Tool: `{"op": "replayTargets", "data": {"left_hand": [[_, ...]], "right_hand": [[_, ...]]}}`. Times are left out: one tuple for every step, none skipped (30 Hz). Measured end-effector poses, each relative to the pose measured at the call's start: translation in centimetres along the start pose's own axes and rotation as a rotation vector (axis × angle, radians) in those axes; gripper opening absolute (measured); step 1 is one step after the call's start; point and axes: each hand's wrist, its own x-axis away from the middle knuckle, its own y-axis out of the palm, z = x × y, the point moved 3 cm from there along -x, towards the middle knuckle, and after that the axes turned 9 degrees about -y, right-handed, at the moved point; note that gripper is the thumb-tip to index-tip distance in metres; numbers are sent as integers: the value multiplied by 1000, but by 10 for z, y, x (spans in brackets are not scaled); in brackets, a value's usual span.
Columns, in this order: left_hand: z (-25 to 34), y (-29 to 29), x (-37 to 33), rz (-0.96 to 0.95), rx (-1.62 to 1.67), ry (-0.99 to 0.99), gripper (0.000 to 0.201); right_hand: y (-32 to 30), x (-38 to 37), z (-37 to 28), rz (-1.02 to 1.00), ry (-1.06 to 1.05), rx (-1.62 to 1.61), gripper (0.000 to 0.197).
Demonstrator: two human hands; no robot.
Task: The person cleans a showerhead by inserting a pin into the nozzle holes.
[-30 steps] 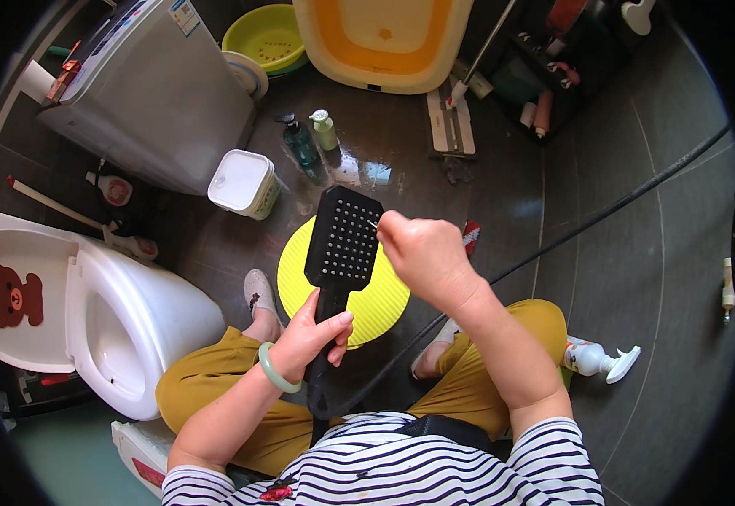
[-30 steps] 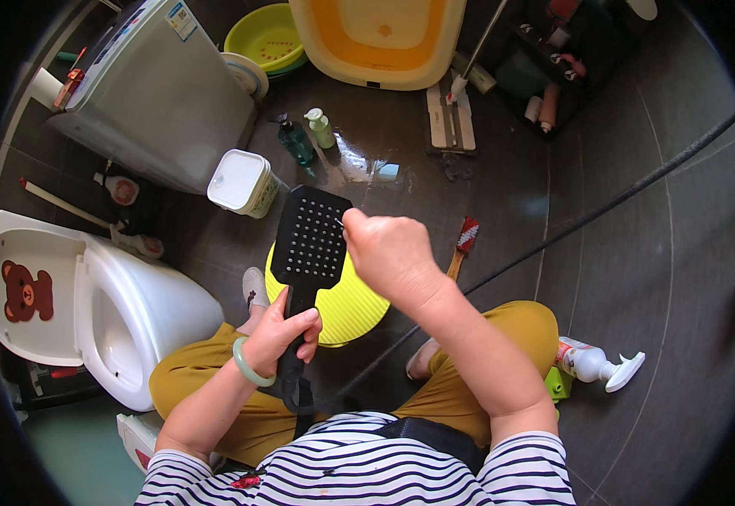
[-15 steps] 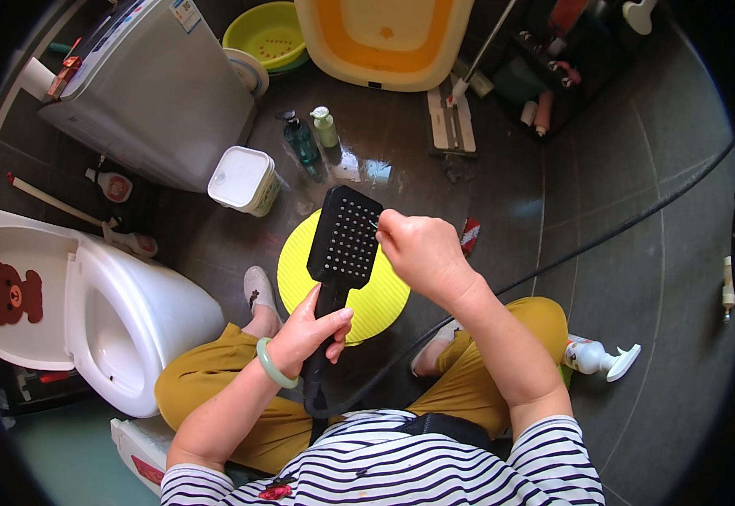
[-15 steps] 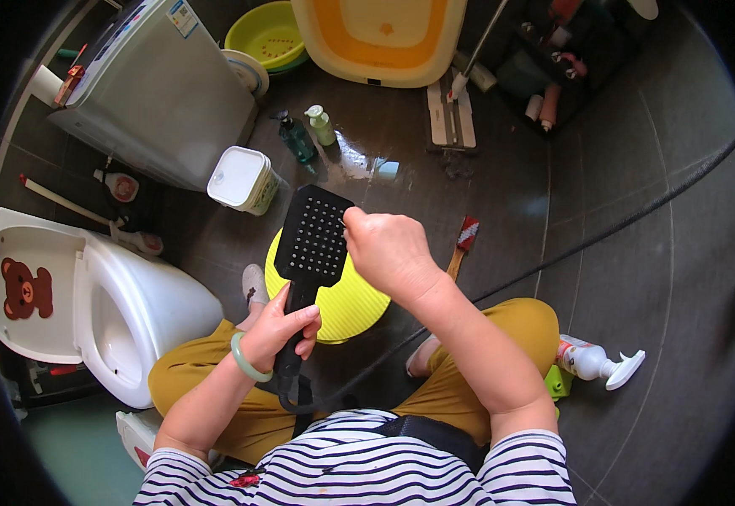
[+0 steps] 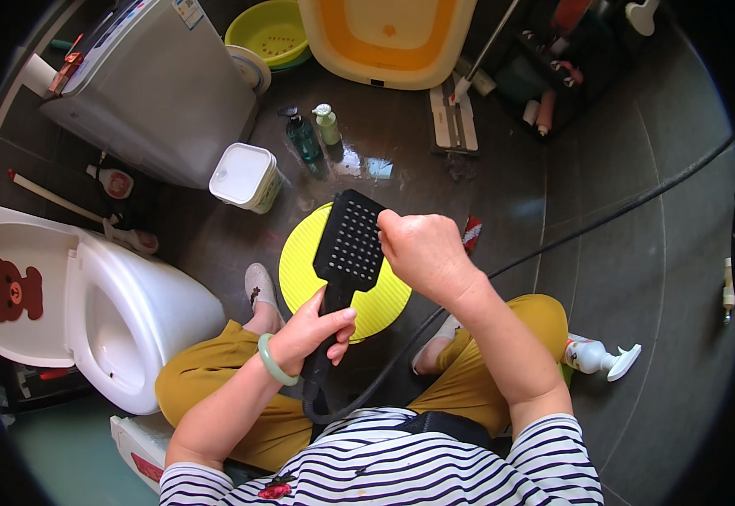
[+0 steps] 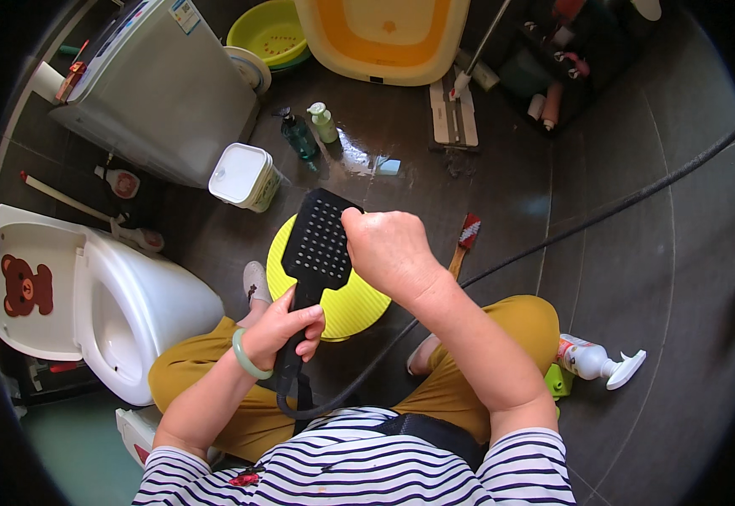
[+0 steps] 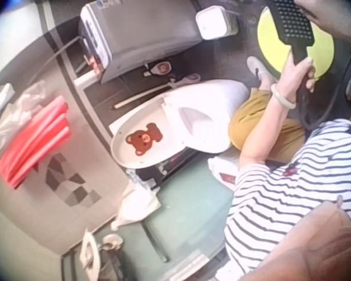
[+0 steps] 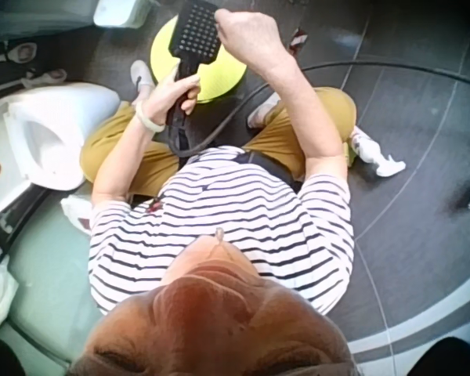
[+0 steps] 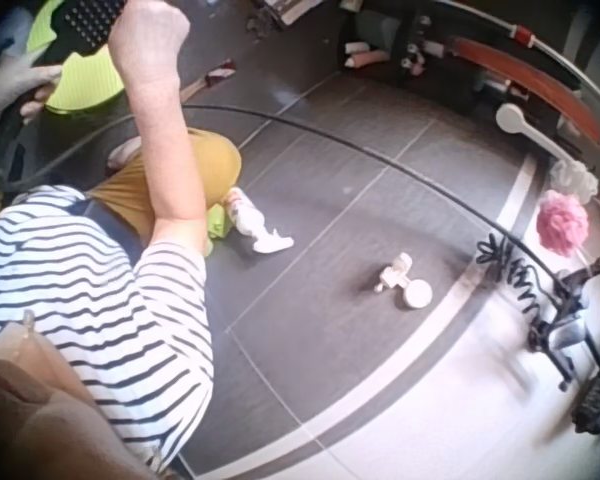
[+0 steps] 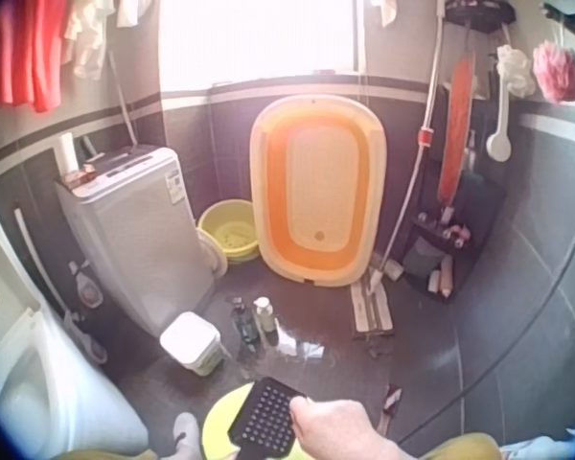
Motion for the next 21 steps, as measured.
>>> {"op": "replayTargets", "data": {"left_hand": [[-2, -2, 0, 38, -82, -22, 30], [-11, -5, -3, 111, -113, -19, 31], [-9, -4, -3, 124, -142, -2, 48], [-6, -3, -3, 138, -169, 17, 66], [-2, -1, -2, 135, -169, 18, 66], [5, 2, 2, 110, -158, 67, 49], [9, 4, 3, 85, -147, 116, 32], [10, 3, 2, 89, -146, 119, 32], [8, 2, 2, 70, -113, 111, 33], [6, 1, 1, 50, -81, 103, 34], [3, -1, 1, 53, -81, 100, 34], [-2, -3, 0, 90, -89, 56, 34], [-6, -5, 0, 126, -96, 13, 34], [-5, -3, 0, 122, -97, 14, 34], [-3, -1, 2, 134, -133, 16, 33], [-2, 1, 4, 147, -168, 18, 32], [6, 3, 5, 97, -186, 73, 31], [9, 3, 6, 95, -185, 76, 31], [11, 3, 6, 65, -144, 87, 32], [12, 4, 6, 37, -102, 96, 32], [11, 3, 6, 24, -70, 75, 34]], "right_hand": [[-1, -2, 4, 16, -24, -9, 14], [-7, -4, 15, 33, -46, -13, 15], [-14, -8, 23, 59, -56, -96, 15], [-17, -8, 37, -143, 151, -396, 16], [-18, -8, 46, -187, 222, -524, 17], [-18, -6, 52, -231, 293, -651, 17], [-13, -3, 50, -157, 283, -693, 17], [-5, 2, 43, -83, 268, -739, 18], [-2, 4, 31, -17, 202, -602, 15], [-2, 5, 21, 104, 79, -329, 13], [-2, 2, 14, 86, 21, -180, 13], [-4, 1, 9, 68, -36, -31, 12], [-8, -2, 10, 64, -36, -70, 12], [-14, -4, 18, 61, -35, -102, 12], [-19, -8, 25, 6, 11, -210, 14], [-22, -10, 34, -188, 223, -447, 17], [-21, -8, 39, -182, 251, -497, 18], [-18, -6, 43, -177, 279, -548, 19], [-15, -3, 40, -115, 245, -557, 18], [-9, 2, 33, -54, 211, -567, 17], [-7, 3, 22, 74, 81, -346, 15]]}}
